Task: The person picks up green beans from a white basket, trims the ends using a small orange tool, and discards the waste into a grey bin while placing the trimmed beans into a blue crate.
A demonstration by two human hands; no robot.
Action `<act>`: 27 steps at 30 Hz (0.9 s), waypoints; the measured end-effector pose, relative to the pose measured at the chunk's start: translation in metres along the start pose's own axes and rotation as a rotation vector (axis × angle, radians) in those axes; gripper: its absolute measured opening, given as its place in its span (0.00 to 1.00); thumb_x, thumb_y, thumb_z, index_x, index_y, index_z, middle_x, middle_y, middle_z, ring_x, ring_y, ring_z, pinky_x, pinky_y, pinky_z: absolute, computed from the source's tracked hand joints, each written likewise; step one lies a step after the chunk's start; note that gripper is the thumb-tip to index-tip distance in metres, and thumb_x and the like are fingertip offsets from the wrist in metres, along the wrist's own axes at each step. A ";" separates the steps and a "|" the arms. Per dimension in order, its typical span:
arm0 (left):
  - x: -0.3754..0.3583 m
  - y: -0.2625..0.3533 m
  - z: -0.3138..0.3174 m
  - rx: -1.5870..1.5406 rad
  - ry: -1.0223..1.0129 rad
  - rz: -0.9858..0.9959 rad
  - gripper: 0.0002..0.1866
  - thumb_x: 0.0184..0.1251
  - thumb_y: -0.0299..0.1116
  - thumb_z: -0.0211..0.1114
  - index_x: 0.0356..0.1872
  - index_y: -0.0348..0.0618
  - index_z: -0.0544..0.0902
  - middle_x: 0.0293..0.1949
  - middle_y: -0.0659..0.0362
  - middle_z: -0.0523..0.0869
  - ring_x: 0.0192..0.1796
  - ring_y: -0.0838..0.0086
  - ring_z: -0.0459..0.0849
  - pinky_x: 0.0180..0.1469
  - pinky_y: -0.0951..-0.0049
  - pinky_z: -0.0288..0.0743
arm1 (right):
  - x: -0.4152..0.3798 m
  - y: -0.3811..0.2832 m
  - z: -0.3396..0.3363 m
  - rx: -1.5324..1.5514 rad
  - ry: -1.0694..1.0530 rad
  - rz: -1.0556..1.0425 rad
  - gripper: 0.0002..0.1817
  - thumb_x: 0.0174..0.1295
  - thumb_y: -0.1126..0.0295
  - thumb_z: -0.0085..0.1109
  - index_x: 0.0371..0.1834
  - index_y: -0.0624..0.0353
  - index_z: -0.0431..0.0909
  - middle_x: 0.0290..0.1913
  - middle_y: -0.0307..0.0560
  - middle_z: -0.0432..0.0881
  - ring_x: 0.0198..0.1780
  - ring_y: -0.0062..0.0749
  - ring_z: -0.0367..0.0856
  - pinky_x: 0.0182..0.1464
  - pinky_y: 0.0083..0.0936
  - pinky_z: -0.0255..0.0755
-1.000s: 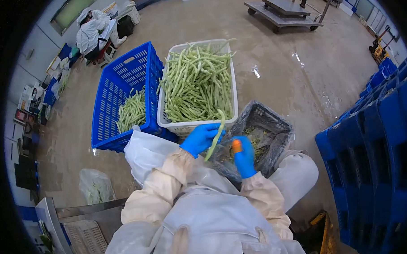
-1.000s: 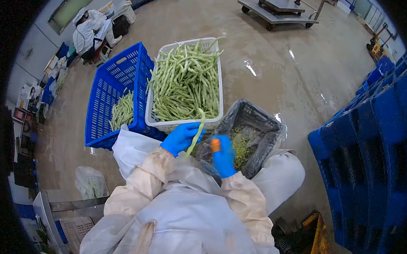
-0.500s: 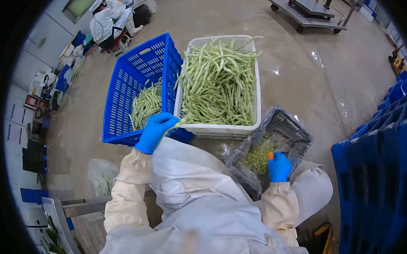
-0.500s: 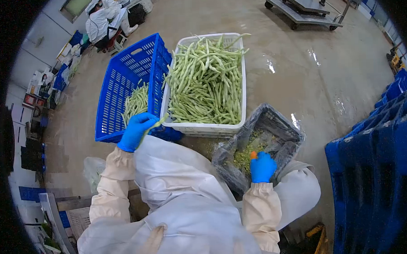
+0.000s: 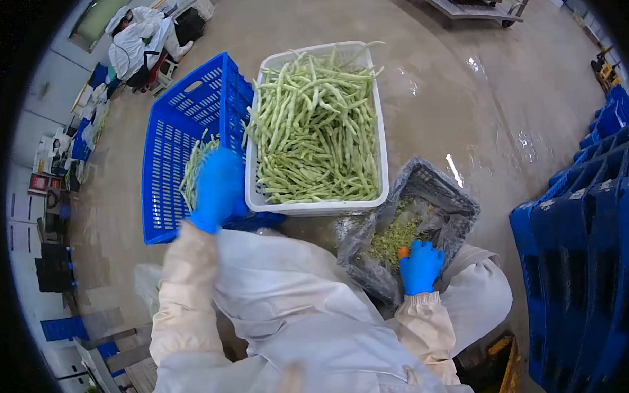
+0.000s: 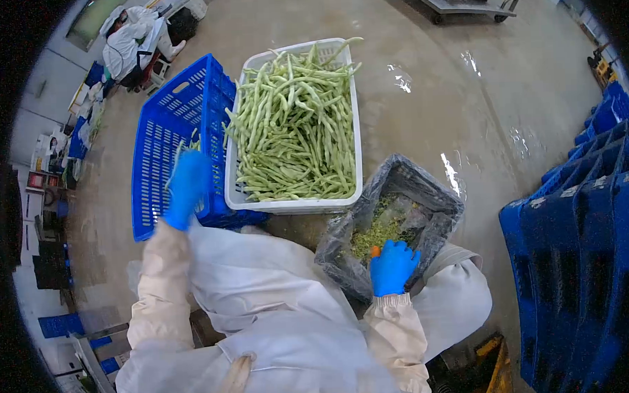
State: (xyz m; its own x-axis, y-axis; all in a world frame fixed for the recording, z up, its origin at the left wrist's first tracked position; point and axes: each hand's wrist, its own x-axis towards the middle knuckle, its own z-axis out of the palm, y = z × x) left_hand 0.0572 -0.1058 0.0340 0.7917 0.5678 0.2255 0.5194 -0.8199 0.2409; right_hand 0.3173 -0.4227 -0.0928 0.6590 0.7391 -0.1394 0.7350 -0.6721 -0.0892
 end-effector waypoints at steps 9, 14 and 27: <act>0.105 0.094 0.196 -0.131 -0.291 0.074 0.08 0.54 0.36 0.60 0.28 0.43 0.81 0.27 0.49 0.80 0.33 0.52 0.80 0.33 0.57 0.73 | 0.010 0.005 -0.016 0.096 0.084 -0.035 0.10 0.45 0.69 0.57 0.32 0.57 0.76 0.35 0.48 0.76 0.41 0.44 0.75 0.55 0.43 0.60; 0.101 0.061 0.338 0.094 -0.690 0.193 0.11 0.48 0.38 0.62 0.30 0.44 0.83 0.31 0.47 0.83 0.35 0.51 0.82 0.34 0.56 0.76 | 0.012 -0.006 -0.010 0.316 0.089 -0.119 0.11 0.49 0.68 0.56 0.36 0.56 0.75 0.34 0.49 0.76 0.41 0.44 0.74 0.54 0.44 0.61; 0.048 0.099 0.124 -0.132 -0.311 0.200 0.11 0.55 0.34 0.61 0.40 0.45 0.79 0.32 0.51 0.81 0.36 0.55 0.80 0.36 0.59 0.73 | 0.007 -0.021 -0.013 1.063 0.183 -0.112 0.16 0.57 0.70 0.54 0.48 0.61 0.73 0.41 0.52 0.78 0.43 0.48 0.76 0.46 0.35 0.70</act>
State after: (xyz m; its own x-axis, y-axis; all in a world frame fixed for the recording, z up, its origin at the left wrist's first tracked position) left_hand 0.1865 -0.1686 -0.0484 0.9434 0.3316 -0.0115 0.3150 -0.8843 0.3446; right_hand 0.3086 -0.4027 -0.0792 0.6757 0.7344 0.0642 0.3358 -0.2290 -0.9137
